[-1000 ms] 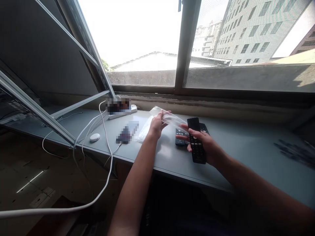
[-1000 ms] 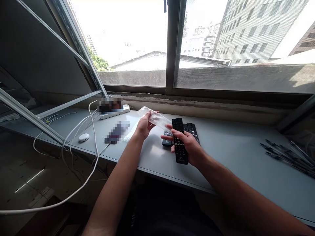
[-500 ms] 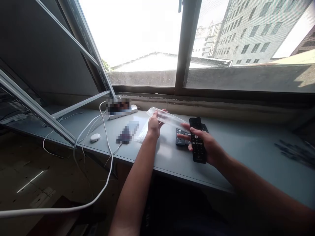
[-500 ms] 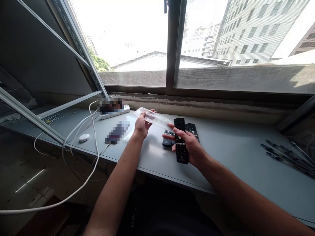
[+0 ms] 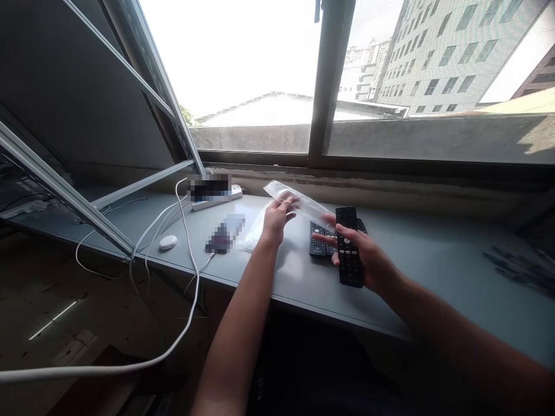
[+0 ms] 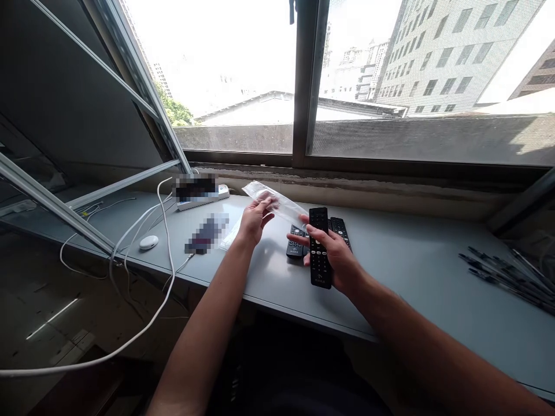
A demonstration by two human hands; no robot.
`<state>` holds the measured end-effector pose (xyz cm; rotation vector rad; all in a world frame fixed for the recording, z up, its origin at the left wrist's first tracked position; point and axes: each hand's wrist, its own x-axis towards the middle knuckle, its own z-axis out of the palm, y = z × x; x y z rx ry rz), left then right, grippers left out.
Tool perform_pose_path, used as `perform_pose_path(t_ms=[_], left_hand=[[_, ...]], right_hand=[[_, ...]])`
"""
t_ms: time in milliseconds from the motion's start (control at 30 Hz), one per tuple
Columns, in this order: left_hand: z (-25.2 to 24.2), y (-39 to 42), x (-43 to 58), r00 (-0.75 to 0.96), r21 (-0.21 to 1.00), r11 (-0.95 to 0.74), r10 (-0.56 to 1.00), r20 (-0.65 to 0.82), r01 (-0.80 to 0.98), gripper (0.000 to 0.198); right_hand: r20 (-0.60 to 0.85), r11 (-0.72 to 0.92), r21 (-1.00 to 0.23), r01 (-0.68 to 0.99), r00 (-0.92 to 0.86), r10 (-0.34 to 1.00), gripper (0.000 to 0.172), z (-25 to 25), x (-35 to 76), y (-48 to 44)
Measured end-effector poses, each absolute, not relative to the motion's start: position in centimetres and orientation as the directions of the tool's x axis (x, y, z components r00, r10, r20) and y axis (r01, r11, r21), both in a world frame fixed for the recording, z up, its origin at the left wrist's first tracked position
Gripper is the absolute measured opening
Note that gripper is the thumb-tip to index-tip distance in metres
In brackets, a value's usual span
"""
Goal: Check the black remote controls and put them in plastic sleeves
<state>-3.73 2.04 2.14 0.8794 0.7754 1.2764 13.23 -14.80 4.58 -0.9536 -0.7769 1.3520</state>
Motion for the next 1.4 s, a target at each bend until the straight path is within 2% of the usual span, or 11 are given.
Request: perform_pose_path(t_ms=[233, 367, 533, 667, 800, 1000, 1100, 1167, 1300, 1333, 1400], left_hand=[[2.2, 2.5, -4.4, -0.04, 0.818, -0.055, 0.998, 0.039, -0.573, 0.035], [2.6, 2.3, -4.3, -0.002, 0.747, -0.011, 1.0, 0.014, -0.664, 0.03], [3.3, 1.7, -4.1, 0.101, 0.696, 0.043, 0.994, 0.042, -0.717, 0.029], [3.8, 0.9, -4.2, 0.225, 0.668, 0.098, 0.969, 0.106, -0.737, 0.039], [4.3, 0.3, -4.5, 0.336, 0.629, 0.194, 0.935, 0.114, -0.753, 0.053], [4.2, 1.0, -5.1, 0.27, 0.57, 0.179, 0.96, 0.079, -0.802, 0.063], [4.1, 1.3, -5.5, 0.238, 0.555, 0.151, 0.967, 0.087, -0.818, 0.048], [4.1, 1.3, -5.7, 0.249, 0.561, 0.161, 0.965, 0.083, -0.812, 0.038], [4.3, 0.9, -5.9, 0.283, 0.626, 0.192, 0.958, 0.047, -0.756, 0.072], [4.3, 0.9, -5.8, 0.291, 0.645, 0.192, 0.956, 0.048, -0.74, 0.073], [4.0, 1.1, -5.7, 0.322, 0.702, 0.195, 0.945, 0.051, -0.685, 0.061]], right_hand=[[-0.091, -0.028, -0.854, -0.52, 0.096, 0.991, 0.026, 4.2, 13.8, -14.5], [-0.167, -0.047, -0.806, -0.591, 0.15, 0.974, 0.02, 4.4, 14.0, -14.4], [-0.233, -0.108, -0.732, -0.672, 0.098, 0.968, 0.027, 4.7, 14.2, -14.2], [-0.261, -0.166, -0.684, -0.711, 0.026, 0.965, 0.03, 4.8, 14.3, -14.1], [-0.237, -0.161, -0.695, -0.701, 0.012, 0.971, 0.034, 4.7, 14.4, -14.0], [-0.167, -0.121, -0.678, -0.725, -0.009, 0.986, 0.043, 4.8, 14.6, -14.4], [-0.127, -0.121, -0.68, -0.723, -0.046, 0.991, 0.044, 4.9, 14.5, -14.6], [-0.123, -0.125, -0.688, -0.715, -0.055, 0.991, 0.045, 4.8, 14.5, -14.6], [-0.119, -0.128, -0.685, -0.718, -0.063, 0.991, 0.046, 4.7, 14.6, -14.5], [-0.119, -0.13, -0.682, -0.72, -0.067, 0.991, 0.046, 4.7, 14.6, -14.5], [-0.121, -0.137, -0.678, -0.722, -0.074, 0.99, 0.045, 4.7, 14.6, -14.5]])
